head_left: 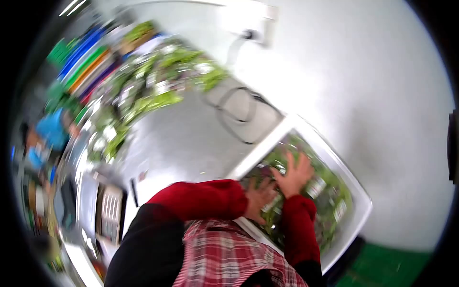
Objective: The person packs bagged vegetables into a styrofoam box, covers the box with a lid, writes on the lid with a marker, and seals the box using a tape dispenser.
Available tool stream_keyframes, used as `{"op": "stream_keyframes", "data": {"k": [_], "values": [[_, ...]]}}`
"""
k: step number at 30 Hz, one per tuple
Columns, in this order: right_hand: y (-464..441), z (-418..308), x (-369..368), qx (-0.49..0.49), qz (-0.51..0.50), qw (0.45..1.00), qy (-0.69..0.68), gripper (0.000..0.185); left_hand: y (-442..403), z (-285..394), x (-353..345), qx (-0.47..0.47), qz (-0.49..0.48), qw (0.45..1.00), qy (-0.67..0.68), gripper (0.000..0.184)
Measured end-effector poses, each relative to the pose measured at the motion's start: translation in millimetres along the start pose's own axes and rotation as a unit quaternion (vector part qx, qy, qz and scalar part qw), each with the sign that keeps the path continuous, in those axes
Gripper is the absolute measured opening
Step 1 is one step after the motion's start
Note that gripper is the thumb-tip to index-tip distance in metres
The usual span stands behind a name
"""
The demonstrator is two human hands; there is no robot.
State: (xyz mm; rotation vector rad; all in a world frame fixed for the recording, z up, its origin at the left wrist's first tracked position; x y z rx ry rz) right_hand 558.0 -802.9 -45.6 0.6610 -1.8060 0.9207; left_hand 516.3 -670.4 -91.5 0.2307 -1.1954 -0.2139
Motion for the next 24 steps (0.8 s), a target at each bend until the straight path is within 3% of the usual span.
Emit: {"op": "stream_keyframes", "data": {"k": [3,5,7,8,10,11,12,13,14,15,16,19,21,23,24], "values": [[-0.4,6.5,-16.9,-0.005,-0.034,0.997,0.066,0.079,-9.9,-5.4,-13.2,-0.020,0.048,0.998,0.037,0.127],[1.5,16.1,-19.6,-0.001,-0.041,0.999,0.036,0.079,4.8,1.9,9.9,-0.041,0.066,0.995,0.065,0.112],[-1.0,24.4,-9.7,0.032,-0.055,0.998,-0.007,0.081,25.5,-13.3,24.9,-0.091,0.217,0.945,0.227,0.087],[-0.4,26.3,7.4,0.029,-0.056,0.995,-0.071,0.081,73.6,-30.4,65.6,-0.054,0.364,0.904,0.216,0.068],[3.3,31.9,28.4,-0.028,-0.023,0.993,-0.115,0.077,152.0,-113.4,73.7,0.133,0.488,0.832,0.228,0.056],[6.1,24.8,39.0,-0.065,-0.011,0.984,-0.164,0.073,197.4,-158.7,74.1,0.295,0.501,0.777,0.239,0.053],[6.2,1.1,52.5,-0.033,0.005,0.988,-0.151,0.071,239.6,-213.6,58.3,0.411,0.507,0.689,0.314,0.056],[4.9,-26.9,60.9,-0.002,0.022,0.990,-0.138,0.070,270.3,-306.5,-18.9,0.451,0.561,0.598,0.352,0.057],[4.1,-63.4,63.1,0.051,0.000,0.984,-0.169,0.066,311.5,-343.7,-8.4,0.530,0.525,0.610,0.268,0.063],[4.3,-102.7,61.2,0.103,-0.024,0.974,-0.199,0.062,347.1,-384.2,-9.9,0.589,0.531,0.582,0.178,0.066],[3.8,-137.4,50.0,0.128,-0.056,0.968,-0.210,0.060,373.3,-424.2,-21.4,0.640,0.522,0.538,0.169,0.066],[5.1,-206.2,9.5,0.175,-0.120,0.946,-0.246,0.055,413.4,-498.0,-8.7,0.684,0.474,0.518,0.198,0.075],[3.8,-222.3,-12.0,0.181,-0.094,0.951,-0.232,0.054,421.5,-509.5,22.7,0.742,0.441,0.475,0.172,0.072],[6.8,-216.6,-56.7,0.064,-0.266,0.947,-0.168,0.052,433.5,-551.8,-10.7,0.684,0.558,0.353,0.309,0.047],[5.5,-221.3,-52.3,0.116,-0.196,0.956,-0.185,0.048,429.3,-559.7,-22.5,0.628,0.609,0.319,0.365,0.040]]}}
Point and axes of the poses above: each hand's wrist, its own y-axis away from the middle knuckle, its own x-axis out of the back of the hand, z = x × y, the point moved 8 cm from there along -y, towards the middle knuckle, and after that the axes turned 12 degrees about -x, right-handed, at the moved point
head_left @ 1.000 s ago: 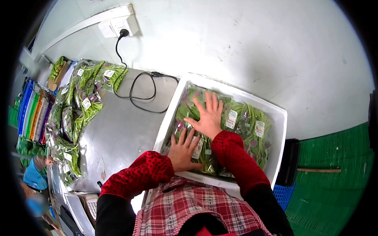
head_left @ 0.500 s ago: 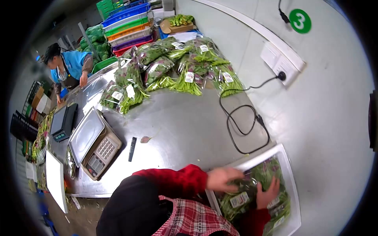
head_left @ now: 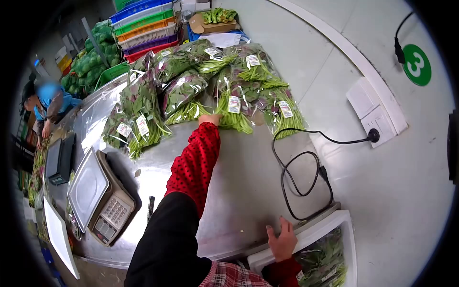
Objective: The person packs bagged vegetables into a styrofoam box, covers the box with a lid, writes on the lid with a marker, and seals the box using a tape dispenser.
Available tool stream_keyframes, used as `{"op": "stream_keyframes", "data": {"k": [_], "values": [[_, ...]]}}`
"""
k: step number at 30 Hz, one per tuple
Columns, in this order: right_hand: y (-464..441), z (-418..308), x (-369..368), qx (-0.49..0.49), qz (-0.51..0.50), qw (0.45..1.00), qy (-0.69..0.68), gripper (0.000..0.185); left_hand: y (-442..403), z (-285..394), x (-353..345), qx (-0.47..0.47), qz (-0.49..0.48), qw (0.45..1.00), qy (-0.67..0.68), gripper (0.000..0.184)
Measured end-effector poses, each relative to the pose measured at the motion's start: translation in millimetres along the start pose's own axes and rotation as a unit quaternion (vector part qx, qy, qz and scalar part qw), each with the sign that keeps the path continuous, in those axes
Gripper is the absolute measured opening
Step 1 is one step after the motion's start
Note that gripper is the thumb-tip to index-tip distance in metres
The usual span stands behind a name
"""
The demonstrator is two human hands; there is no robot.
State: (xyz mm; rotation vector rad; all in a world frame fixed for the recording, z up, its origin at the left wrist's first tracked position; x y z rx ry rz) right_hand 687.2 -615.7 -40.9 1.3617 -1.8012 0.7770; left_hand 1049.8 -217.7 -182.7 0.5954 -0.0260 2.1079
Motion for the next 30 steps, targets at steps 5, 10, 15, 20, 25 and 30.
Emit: {"op": "stream_keyframes", "data": {"k": [5,10,15,20,25,30], "values": [[3.0,7.0,-5.7,-0.042,-0.043,0.998,0.029,0.045,31.0,12.9,-26.4,-0.042,-0.163,0.985,-0.027,0.043],[8.9,9.4,-9.6,-0.009,-0.020,0.997,0.067,0.048,64.7,54.4,-36.3,-0.186,-0.068,0.959,-0.202,0.049],[10.0,22.2,-10.7,-0.044,-0.027,0.997,0.061,0.048,92.0,38.6,-88.8,-0.013,-0.314,0.948,0.044,0.032],[8.3,28.5,-0.3,-0.062,-0.013,0.994,-0.085,0.042,152.7,71.4,-33.8,-0.021,-0.203,0.920,0.334,0.014],[0.0,58.7,-9.7,-0.163,-0.110,0.833,-0.517,0.047,287.8,113.4,64.5,-0.171,-0.303,0.849,0.397,0.020],[39.2,50.3,29.9,-0.232,-0.272,0.550,-0.755,0.073,463.5,115.9,131.5,-0.189,-0.464,0.739,0.451,0.068]]}}
Point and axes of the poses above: each hand's wrist, its own y-axis away from the middle knuckle, its own x-axis out of the back of the hand, z = x × y, the point moved 8 cm from there along -y, towards the middle knuckle, and after that the axes turned 12 degrees about -x, right-handed, at the moved point
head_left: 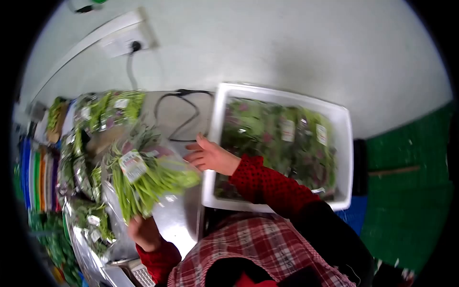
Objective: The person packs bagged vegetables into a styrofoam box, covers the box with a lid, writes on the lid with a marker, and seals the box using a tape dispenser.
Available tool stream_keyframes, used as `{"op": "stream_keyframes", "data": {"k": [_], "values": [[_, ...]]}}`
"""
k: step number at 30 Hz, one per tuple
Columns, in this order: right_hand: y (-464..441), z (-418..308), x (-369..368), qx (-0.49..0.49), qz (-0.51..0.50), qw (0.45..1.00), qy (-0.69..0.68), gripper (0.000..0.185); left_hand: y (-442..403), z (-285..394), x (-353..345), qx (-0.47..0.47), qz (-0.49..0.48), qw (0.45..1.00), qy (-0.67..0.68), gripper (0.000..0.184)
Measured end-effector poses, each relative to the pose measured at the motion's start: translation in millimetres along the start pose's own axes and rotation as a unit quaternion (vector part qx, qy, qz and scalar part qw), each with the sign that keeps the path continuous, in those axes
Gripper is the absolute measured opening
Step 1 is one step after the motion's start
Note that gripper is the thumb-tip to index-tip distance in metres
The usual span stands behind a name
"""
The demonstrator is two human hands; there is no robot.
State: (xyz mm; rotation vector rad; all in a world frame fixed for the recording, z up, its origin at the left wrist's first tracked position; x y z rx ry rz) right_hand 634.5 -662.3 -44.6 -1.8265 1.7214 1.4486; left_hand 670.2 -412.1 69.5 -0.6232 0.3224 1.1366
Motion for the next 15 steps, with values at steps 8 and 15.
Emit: {"op": "stream_keyframes", "data": {"k": [8,15], "values": [[250.8,-50.5,87.6,0.276,0.318,0.906,0.038,0.025,103.5,-152.7,-172.7,0.294,-0.455,0.820,-0.186,0.035],[295.9,7.0,201.1,0.226,0.452,0.861,0.059,0.036,111.1,-200.8,-223.3,0.162,-0.665,0.466,-0.561,0.054]]}}
Point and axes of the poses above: each hand's wrist, its own y-axis away from the middle knuckle, its own x-axis out of the back of the hand, z = x × y, the point moved 8 cm from there along -y, towards the middle knuckle, and after that the axes turned 12 degrees about -x, right-handed, at the moved point
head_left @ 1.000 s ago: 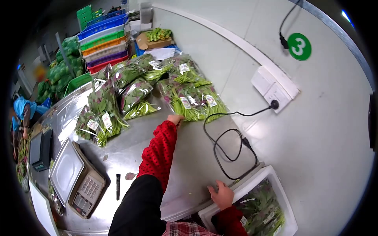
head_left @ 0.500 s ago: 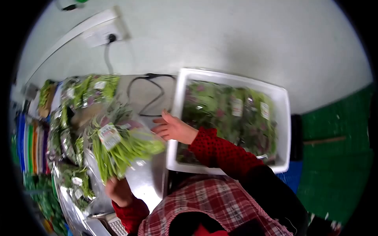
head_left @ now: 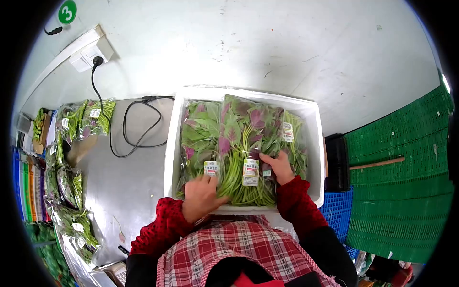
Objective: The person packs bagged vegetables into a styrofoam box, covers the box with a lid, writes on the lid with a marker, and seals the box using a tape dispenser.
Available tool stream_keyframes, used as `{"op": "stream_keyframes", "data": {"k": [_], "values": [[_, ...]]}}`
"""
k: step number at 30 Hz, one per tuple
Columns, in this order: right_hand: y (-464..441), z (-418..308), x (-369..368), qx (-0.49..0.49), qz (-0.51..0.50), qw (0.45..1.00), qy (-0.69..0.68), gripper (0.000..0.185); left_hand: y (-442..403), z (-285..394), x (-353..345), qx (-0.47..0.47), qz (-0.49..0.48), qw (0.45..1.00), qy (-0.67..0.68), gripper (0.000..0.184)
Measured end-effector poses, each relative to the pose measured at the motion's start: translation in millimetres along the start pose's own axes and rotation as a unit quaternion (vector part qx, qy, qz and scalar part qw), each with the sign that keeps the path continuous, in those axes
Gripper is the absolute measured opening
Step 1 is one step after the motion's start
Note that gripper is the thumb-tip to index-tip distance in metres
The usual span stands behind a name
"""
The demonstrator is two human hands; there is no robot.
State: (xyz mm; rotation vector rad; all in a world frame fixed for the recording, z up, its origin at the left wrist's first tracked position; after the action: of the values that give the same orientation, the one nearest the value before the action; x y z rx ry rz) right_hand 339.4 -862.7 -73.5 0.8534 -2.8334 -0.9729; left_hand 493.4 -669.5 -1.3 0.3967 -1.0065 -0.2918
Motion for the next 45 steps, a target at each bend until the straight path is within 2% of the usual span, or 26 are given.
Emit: {"op": "stream_keyframes", "data": {"k": [1,2,3,5,9,13,16,17,19,20,22,23,25,27,28,30,31,32,33,35,37,38,40,42,44,45], "values": [[14.3,-27.2,11.5,0.124,0.149,0.965,0.177,0.047,-2.5,12.8,21.6,-0.094,0.191,0.976,-0.051,0.062],[35.1,-52.3,10.6,0.239,0.288,0.863,0.340,0.059,11.5,28.5,42.0,-0.184,0.370,0.905,-0.100,0.071],[45.0,-70.6,8.1,0.308,0.321,0.819,0.361,0.080,1.2,30.4,40.0,-0.183,0.369,0.905,-0.103,0.071],[33.4,-99.7,-23.4,0.351,0.290,0.780,0.430,0.081,-26.3,72.5,23.8,-0.342,0.275,0.878,-0.191,0.078],[-31.1,-91.5,-87.5,0.382,0.206,0.684,0.587,0.081,-75.8,48.9,-28.8,-0.320,0.187,0.903,-0.218,0.080],[-55.1,-65.2,-97.5,0.354,0.187,0.701,0.591,0.081,-91.8,30.5,-51.1,-0.293,0.148,0.927,-0.183,0.080],[-63.5,-49.4,-97.0,0.360,0.198,0.643,0.646,0.080,-97.2,33.2,-50.7,-0.334,0.105,0.935,-0.051,0.081],[-69.7,-48.0,-93.0,0.392,0.160,0.636,0.645,0.080,-112.9,25.0,-74.4,-0.360,0.223,0.905,0.033,0.080],[-97.9,-30.0,-73.0,0.381,0.144,0.639,0.652,0.079,-88.6,30.4,-43.4,-0.379,0.257,0.887,-0.058,0.078],[-85.9,-38.8,-75.4,0.344,0.105,0.676,0.643,0.078,-93.9,25.9,-55.0,-0.429,0.291,0.855,0.022,0.073],[-81.2,-51.8,-70.7,0.317,0.061,0.707,0.629,0.069,-22.7,-22.5,4.1,-0.322,0.478,0.814,0.072,0.068],[-48.3,-69.4,-120.8,0.253,0.068,0.690,0.674,0.074,22.6,-74.8,29.2,-0.217,0.526,0.820,0.061,0.064],[-93.0,-56.4,-59.7,0.273,0.146,0.657,0.687,0.086,136.3,-203.6,35.7,0.055,0.648,0.757,0.065,0.071],[-127.3,-51.7,-10.0,0.235,0.034,0.883,0.406,0.075,276.6,-335.2,-21.9,0.346,0.718,0.600,0.075,0.077],[-121.1,-48.2,-34.4,0.234,0.023,0.883,0.407,0.075,349.0,-382.6,-64.0,0.473,0.715,0.512,0.046,0.080],[-38.8,-89.1,-96.0,0.367,0.203,0.743,0.521,0.072,468.1,-437.9,-137.9,0.678,0.634,0.368,-0.045,0.087],[-23.0,-92.1,-146.0,0.396,0.213,0.652,0.610,0.070,514.2,-455.0,-167.9,0.745,0.583,0.315,-0.080,0.090],[-1.1,-99.0,-197.0,0.398,0.212,0.649,0.613,0.070,548.9,-460.2,-187.0,0.792,0.561,0.233,0.053,0.092],[22.9,-101.0,-256.7,0.411,0.175,0.623,0.642,0.072,570.3,-467.0,-197.7,0.783,0.556,0.214,0.179,0.088],[25.1,-88.4,-301.7,0.424,0.139,0.593,0.670,0.073,599.5,-478.2,-197.4,0.751,0.576,0.251,0.200,0.081],[11.5,-61.9,-330.5,0.515,-0.072,0.656,0.547,0.074,610.4,-487.1,-199.5,0.776,0.502,0.307,0.228,0.079],[16.0,-59.6,-340.5,0.518,-0.072,0.653,0.548,0.074,610.7,-470.4,-176.0,0.796,0.445,0.340,0.228,0.078],[13.6,-35.6,-362.7,0.381,-0.106,0.660,0.638,0.076,619.2,-447.7,-141.4,0.857,0.368,0.356,0.058,0.079],[21.7,-21.9,-371.4,0.383,-0.157,0.695,0.588,0.066,623.6,-471.7,-175.3,0.782,0.461,0.355,0.227,0.081],[27.9,-9.2,-370.4,0.380,-0.204,0.732,0.527,0.059,621.5,-494.8,-200.2,0.735,0.485,0.384,0.278,0.079],[33.0,-3.2,-371.2,0.401,-0.223,0.715,0.528,0.055,622.0,-504.0,-215.1,0.706,0.564,0.341,0.260,0.077]]}}
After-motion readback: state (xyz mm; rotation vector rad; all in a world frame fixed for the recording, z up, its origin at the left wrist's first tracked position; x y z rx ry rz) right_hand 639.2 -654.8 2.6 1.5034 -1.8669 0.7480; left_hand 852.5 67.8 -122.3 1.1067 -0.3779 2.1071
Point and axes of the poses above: each hand's wrist, its own y-axis away from the middle knuckle, its own x-axis out of the back of the hand, z = x × y, the point moved 8 cm from there along -y, towards the middle knuckle, and after that the axes turned 12 degrees about -x, right-handed, at the moved point
